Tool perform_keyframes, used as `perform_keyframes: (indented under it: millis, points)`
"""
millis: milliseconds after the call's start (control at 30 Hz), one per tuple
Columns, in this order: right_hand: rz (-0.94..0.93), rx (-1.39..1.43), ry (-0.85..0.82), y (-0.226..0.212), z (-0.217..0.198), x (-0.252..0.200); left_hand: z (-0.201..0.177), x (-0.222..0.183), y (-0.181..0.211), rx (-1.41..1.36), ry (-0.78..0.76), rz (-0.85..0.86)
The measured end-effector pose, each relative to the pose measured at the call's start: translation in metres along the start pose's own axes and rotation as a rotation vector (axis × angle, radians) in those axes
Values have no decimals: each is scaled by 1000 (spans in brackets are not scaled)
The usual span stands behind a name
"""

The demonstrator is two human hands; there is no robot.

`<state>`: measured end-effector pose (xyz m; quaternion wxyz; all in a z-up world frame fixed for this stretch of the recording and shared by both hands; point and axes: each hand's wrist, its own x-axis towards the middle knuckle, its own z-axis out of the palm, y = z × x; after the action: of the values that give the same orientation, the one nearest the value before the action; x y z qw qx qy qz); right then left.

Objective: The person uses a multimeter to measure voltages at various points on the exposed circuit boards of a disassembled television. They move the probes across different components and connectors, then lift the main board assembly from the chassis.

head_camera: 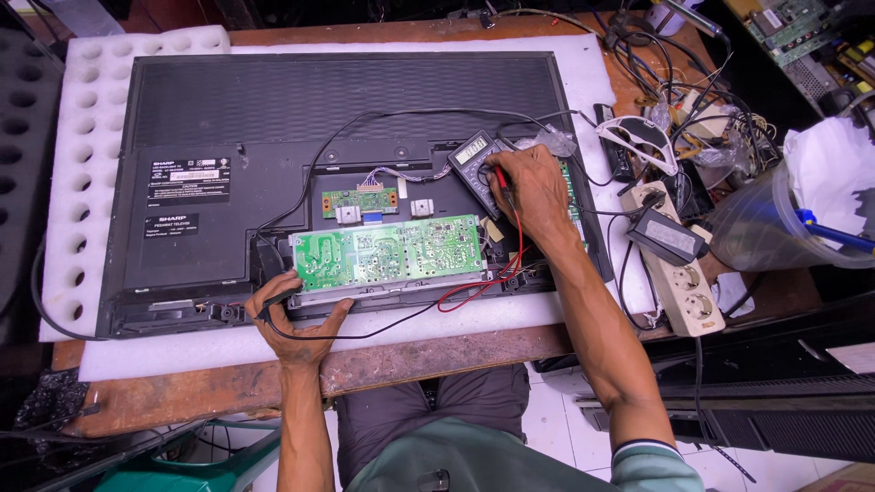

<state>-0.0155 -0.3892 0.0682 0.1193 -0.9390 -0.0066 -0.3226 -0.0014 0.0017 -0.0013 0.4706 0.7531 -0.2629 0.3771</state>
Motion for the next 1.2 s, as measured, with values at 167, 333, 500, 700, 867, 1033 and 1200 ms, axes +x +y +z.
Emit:
perform_keyframes:
  millis: [167, 333, 500, 700, 867, 1033, 1200]
  points:
    - [-22, 38, 72, -1, 20, 0, 1, 0, -1, 12, 5, -7]
    - [-41, 7, 109, 12, 49, -2, 1, 0, -3, 29, 15, 6]
    - [-46, 12, 105, 7, 46, 4, 1, 0, -1, 29, 5, -4]
    - [-45, 119, 85, 3, 40, 6, 1, -3, -2, 24, 4, -33]
    - [-14, 278, 180, -7, 24, -10, 2, -1, 1, 34, -1, -34]
    - [252, 889, 280, -66, -22, -28, 2, -3, -3, 42, -5, -20]
    - [275, 918, 221, -76, -15, -50, 1, -3, -5, 54, 2, 0]
